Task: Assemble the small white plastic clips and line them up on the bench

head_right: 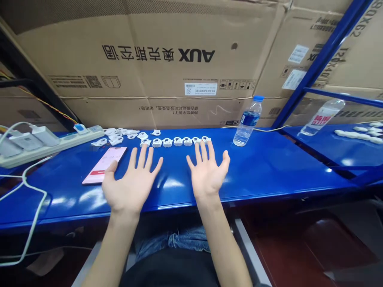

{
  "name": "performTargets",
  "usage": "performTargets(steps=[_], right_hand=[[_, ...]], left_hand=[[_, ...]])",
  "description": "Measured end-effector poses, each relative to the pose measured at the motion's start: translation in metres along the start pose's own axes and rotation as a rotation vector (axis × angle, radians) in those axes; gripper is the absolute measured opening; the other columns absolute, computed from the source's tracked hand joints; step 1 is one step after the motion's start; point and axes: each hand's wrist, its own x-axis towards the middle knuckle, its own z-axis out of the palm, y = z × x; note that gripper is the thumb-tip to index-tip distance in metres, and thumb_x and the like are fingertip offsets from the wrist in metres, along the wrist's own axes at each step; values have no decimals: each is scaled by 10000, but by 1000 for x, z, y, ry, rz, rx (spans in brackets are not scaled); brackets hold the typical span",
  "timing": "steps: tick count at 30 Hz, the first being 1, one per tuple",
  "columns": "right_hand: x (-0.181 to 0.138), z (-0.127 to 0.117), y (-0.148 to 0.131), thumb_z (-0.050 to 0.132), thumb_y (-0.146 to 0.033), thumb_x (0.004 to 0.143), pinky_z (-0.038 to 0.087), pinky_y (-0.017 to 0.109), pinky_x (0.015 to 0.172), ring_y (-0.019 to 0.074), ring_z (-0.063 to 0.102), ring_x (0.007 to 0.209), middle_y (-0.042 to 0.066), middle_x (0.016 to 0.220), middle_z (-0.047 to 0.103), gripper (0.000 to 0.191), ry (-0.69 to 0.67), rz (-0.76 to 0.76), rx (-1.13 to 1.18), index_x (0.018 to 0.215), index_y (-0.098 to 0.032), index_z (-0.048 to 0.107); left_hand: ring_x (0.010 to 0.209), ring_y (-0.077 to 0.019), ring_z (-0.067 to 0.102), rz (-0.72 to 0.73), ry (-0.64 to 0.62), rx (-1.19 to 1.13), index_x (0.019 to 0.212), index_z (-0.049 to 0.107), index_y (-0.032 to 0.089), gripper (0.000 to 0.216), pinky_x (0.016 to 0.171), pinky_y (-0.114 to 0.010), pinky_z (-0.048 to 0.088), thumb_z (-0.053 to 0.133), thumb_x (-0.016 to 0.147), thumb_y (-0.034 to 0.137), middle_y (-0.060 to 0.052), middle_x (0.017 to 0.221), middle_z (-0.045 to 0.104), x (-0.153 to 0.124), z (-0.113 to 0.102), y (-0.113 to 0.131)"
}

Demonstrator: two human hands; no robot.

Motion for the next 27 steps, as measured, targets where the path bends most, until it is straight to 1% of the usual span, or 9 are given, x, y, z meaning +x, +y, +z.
performTargets(steps=[5, 8, 10, 13, 16, 19, 21, 25, 27], right_hand=[[3, -11, 23, 273, -682, 986, 409, 587, 1194, 227, 510, 1482, 82, 1608, 515, 704, 58, 203, 59, 1562, -307, 425], [4, -14, 28, 3, -645, 1016, 459, 548, 1157, 223, 478, 1513, 84, 1698, 400, 784, -41, 222, -270, 1667, -303, 273], [6, -17, 28, -166, -527, 1011, 465, 539, 1151, 225, 469, 1522, 108, 1710, 375, 834, -116, 193, -556, 1714, -234, 172], [9, -23, 29, -218, -335, 1003, 451, 567, 1155, 240, 515, 1487, 138, 1646, 476, 809, -170, 30, -949, 1720, -183, 125], [12, -26, 32, -226, -248, 990, 463, 553, 1149, 232, 541, 1465, 142, 1623, 503, 775, -251, -125, -1227, 1710, -179, 53], [14, -19, 28, -275, -288, 980, 483, 511, 1139, 213, 523, 1482, 137, 1650, 464, 781, -333, -135, -1277, 1705, -175, -9], [13, -5, 19, -222, -308, 1017, 474, 515, 1149, 219, 507, 1494, 106, 1671, 438, 731, -341, -208, -1318, 1707, -202, -7], [12, 30, -13, -15, -313, 1094, 409, 530, 1205, 230, 477, 1511, 66, 1674, 447, 624, -343, -446, -1426, 1714, -260, 32], [13, 40, -24, -85, -373, 1092, 440, 486, 1192, 199, 452, 1530, 39, 1691, 420, 662, -408, -393, -1360, 1722, -275, 93]], left_hand=[[1525, -243, 469, -96, 146, -13, 1615, 369, 290, 643, 1200, -557, 451, 414, 995, 456, -112, 1645, 480, 7, -10, -13], [1527, -251, 467, -102, 142, 171, 1676, 244, 264, 705, 1155, -521, 513, 304, 1014, 498, -143, 1659, 450, 11, -17, -15], [1528, -262, 466, -56, 56, 448, 1706, 153, 282, 738, 1131, -533, 535, 178, 1017, 545, -138, 1651, 462, 13, -22, -15], [1532, -255, 460, 38, -80, 917, 1722, 0, 304, 780, 1097, -528, 566, -36, 992, 577, -113, 1668, 441, 14, -26, -17], [1554, -220, 424, 2, -57, 1012, 1720, -44, 253, 771, 1104, -457, 573, -128, 994, 498, -117, 1705, 379, 14, -18, -18], [1548, -233, 436, -156, 3, 856, 1710, 63, 199, 717, 1112, -456, 564, 31, 1031, 427, -152, 1729, 326, 17, 3, -16], [1520, -261, 478, -177, -14, 833, 1685, 184, 234, 673, 1099, -490, 568, 172, 1033, 405, -138, 1729, 336, 20, 20, -14], [1545, -265, 438, 155, -286, 1121, 1637, 318, 317, 607, 1203, -509, 469, 342, 1044, 442, -65, 1699, 411, 23, 37, -2], [1558, -284, 412, 274, -468, 1368, 1603, 408, 285, 643, 1269, -507, 379, 509, 996, 473, -81, 1670, 456, 23, 31, 7]])
